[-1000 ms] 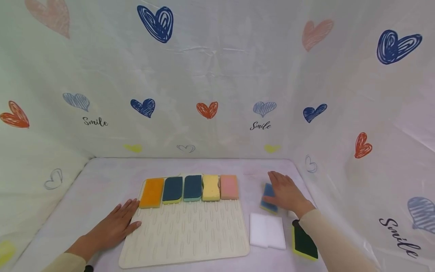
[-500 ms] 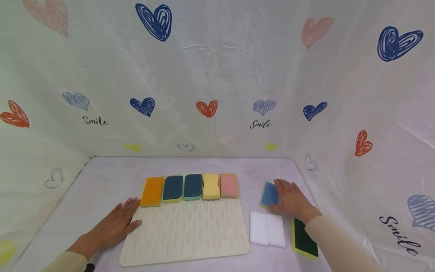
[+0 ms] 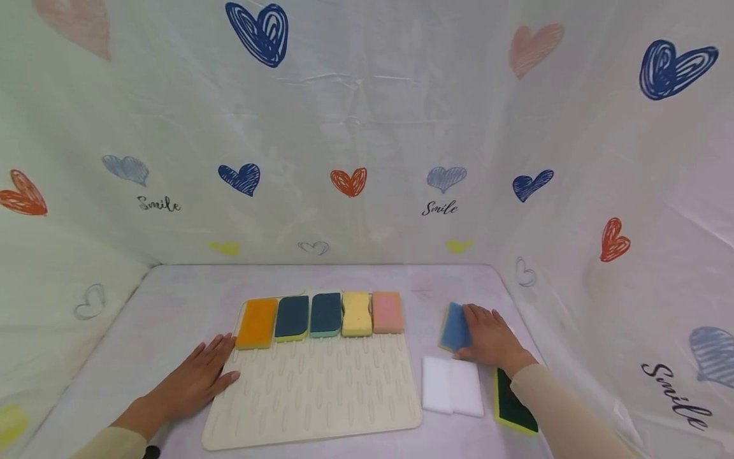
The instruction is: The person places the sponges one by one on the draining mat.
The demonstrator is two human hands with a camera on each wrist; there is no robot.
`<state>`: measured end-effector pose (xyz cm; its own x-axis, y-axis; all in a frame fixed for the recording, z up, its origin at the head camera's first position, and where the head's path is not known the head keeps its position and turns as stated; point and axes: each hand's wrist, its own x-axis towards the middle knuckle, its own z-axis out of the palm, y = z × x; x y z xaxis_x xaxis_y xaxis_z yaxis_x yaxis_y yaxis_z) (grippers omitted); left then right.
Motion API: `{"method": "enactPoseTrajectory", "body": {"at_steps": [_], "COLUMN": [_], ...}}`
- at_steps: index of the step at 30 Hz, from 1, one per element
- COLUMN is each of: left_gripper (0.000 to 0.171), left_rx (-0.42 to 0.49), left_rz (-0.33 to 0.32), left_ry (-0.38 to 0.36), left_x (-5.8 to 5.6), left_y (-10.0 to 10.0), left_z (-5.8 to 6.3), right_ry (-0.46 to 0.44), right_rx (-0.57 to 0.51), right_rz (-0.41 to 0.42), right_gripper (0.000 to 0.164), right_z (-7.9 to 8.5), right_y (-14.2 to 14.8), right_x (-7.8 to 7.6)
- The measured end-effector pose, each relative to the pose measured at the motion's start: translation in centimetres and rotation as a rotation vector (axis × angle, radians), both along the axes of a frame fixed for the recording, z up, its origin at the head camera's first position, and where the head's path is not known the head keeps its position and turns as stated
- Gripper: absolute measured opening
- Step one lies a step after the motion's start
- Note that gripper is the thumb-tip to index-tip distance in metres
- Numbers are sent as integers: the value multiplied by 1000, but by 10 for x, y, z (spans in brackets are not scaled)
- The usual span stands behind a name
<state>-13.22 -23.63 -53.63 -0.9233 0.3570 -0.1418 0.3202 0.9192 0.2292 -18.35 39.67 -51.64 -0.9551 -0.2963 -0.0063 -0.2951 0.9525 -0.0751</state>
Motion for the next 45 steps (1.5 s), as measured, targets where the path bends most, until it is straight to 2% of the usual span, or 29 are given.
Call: {"method": "enactPoseTrajectory", "body": {"at_steps": [7,18,30,39,45], "left_gripper": [89,88,86,88,87], "left_rx": [-6,3,8,16,16], "left_rz": [3,18,24,15,14], "left_ry": [5,-18,-20,-23,-31], "left_x": [0,0,1,0,-1], "left_y": [0,2,3,0,-1], "left_z": [-1,1,3,1,1], "right_ry": [25,101,192,226,253], "right_rx": [42,27,67,93,101], "right_rz": [-7,54,54,106,137], "right_gripper": [115,113,108,116,114], "right_z": [1,5,10,22,32], "right_y": [-4,-3,-12,-30,-53], "right_x": [0,-1,-11,-16,-15]}}
